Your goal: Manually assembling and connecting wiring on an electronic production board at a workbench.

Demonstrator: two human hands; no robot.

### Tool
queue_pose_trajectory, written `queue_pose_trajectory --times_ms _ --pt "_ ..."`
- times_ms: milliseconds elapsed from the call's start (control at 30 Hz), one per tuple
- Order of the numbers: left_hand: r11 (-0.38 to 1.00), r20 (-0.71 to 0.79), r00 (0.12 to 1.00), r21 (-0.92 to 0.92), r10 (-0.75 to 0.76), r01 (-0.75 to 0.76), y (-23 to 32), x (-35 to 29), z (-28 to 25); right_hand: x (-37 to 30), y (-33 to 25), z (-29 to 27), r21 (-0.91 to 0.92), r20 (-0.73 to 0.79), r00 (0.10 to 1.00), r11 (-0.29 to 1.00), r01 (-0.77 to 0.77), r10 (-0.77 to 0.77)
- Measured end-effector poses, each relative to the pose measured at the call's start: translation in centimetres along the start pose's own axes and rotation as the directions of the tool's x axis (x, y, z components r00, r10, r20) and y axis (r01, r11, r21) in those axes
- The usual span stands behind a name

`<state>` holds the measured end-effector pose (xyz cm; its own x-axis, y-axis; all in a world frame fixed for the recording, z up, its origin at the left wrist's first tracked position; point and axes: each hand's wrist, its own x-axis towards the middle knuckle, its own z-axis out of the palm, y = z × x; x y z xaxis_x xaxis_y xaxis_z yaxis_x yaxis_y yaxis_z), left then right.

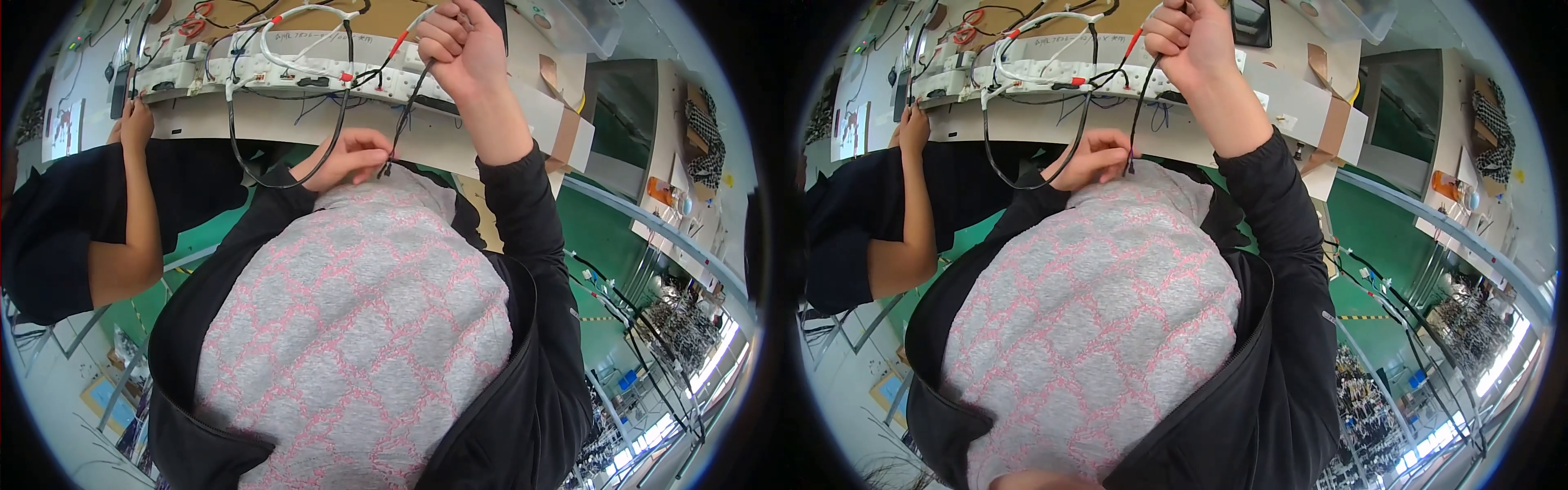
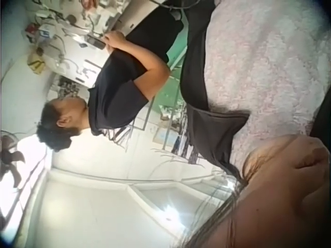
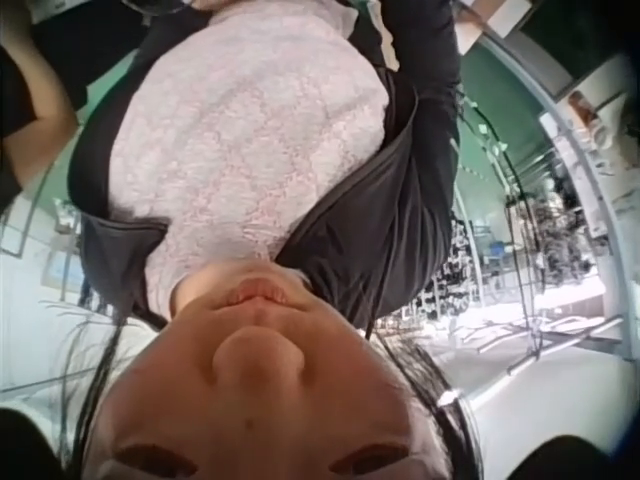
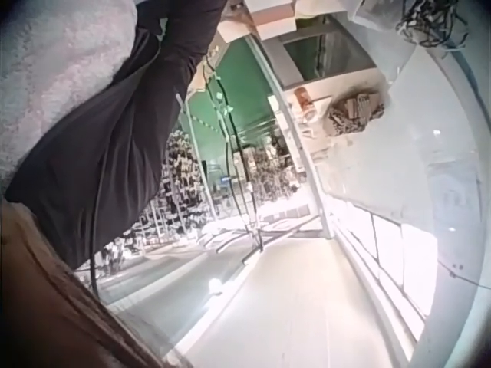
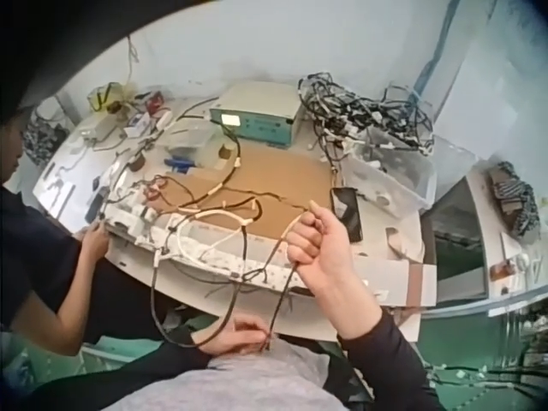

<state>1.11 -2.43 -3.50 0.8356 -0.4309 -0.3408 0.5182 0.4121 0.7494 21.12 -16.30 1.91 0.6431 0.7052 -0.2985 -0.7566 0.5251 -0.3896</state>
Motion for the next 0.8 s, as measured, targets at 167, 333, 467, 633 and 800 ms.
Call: queue_pose_trajectory --times_ms 167,333,467,633,800 --pt "0.969 0.037 0.999 0.243 0.021 -0.029 2.9 -0.4 1.8 -2.4 0.8 2.9 -0.02 -0.184 0.983 1.0 -0.02 0.016" --pt "0.88 -0.007 0.984 0.448 0.18 -0.158 3.2 -0.9 2.7 -4.6 -0.2 -0.7 -0.498 0.048 0.946 0.829 -0.255 0.32" --pt "0.717 -0.298 0.808 0.666 0.508 -0.205 3.6 -0.9 2.8 -8.7 1.2 0.0 -0.979 0.084 0.927 0.204 0.008 0.366" --pt "0.529 -0.271 0.65 0.815 0.71 -0.238 3.0 0.2 2.5 -7.7 3.0 0.7 -0.967 0.236 0.971 -0.085 0.24 0.047" --pt "0.322 -0.188 0.588 0.938 0.787 -0.131 3.9 2.0 3.4 -6.9 1.7 0.5 -0.975 0.217 0.976 -0.049 0.217 0.019"
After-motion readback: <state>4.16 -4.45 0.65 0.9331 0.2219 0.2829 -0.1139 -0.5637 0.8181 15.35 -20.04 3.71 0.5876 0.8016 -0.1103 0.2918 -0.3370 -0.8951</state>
